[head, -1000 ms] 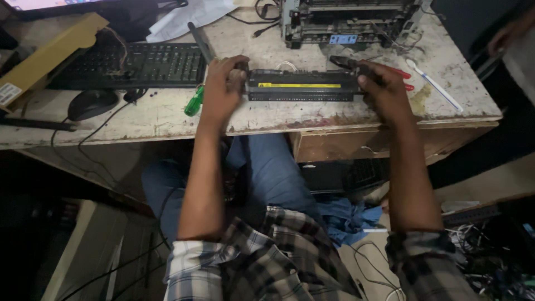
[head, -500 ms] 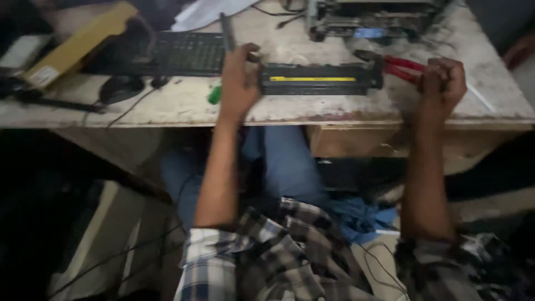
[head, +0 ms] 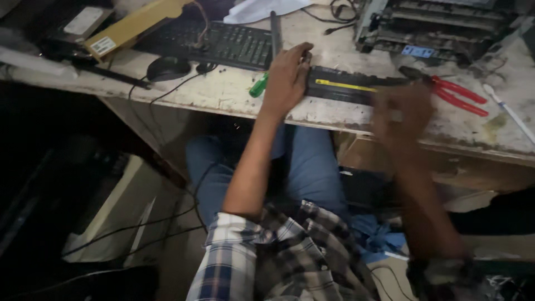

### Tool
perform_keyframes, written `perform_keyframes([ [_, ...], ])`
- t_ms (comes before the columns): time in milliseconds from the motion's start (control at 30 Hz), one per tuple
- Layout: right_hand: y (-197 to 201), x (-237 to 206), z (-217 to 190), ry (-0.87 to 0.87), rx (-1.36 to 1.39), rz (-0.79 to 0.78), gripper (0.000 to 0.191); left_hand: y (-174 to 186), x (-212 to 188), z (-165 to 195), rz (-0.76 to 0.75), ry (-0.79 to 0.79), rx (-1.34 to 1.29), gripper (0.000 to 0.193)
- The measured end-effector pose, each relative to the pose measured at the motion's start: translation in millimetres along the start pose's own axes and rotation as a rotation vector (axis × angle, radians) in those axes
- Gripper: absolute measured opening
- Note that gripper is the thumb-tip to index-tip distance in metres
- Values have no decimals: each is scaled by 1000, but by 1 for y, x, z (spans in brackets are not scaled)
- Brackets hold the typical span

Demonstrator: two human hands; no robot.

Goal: The person cleans a printer drum unit using a toothbrush and a screwdriver. They scrub the surface, flip the unit, and use the screwdriver to adjust or remove components while seated at a cluttered desk.

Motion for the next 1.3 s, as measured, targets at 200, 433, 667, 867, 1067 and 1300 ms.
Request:
perform_keyframes([
  [200,-177,81,-125,280,-268,-236,18,-14,1,0,6,-101,387,48],
  [433,-292,95,-140,294,-453,-830,13,-18,-7,-7,-116,-166,409,56],
  [667,-253,133,-134,258,-326,-581,17,-6,-11,1,-64,-167,134,55],
  [867,-125,122,48,-404,75,19,31,19,-9,29,56,-161,303,25],
  [1067,14,33,194,-378,625,321,54,98,-9,5,283,-8,449,25],
  [1300,55,-74,260,-754,752,479,55,126,-15,-52,46,248,765,14],
])
Point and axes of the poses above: each hand's wrist, its own x-axis towards the middle knuckle, its own y-axis out of the back of the hand, z = x × y, the point moved 10 cm from there along x, towards the middle knuckle, and after that the axes turned 1 degree about -x, right-handed, at the moved point
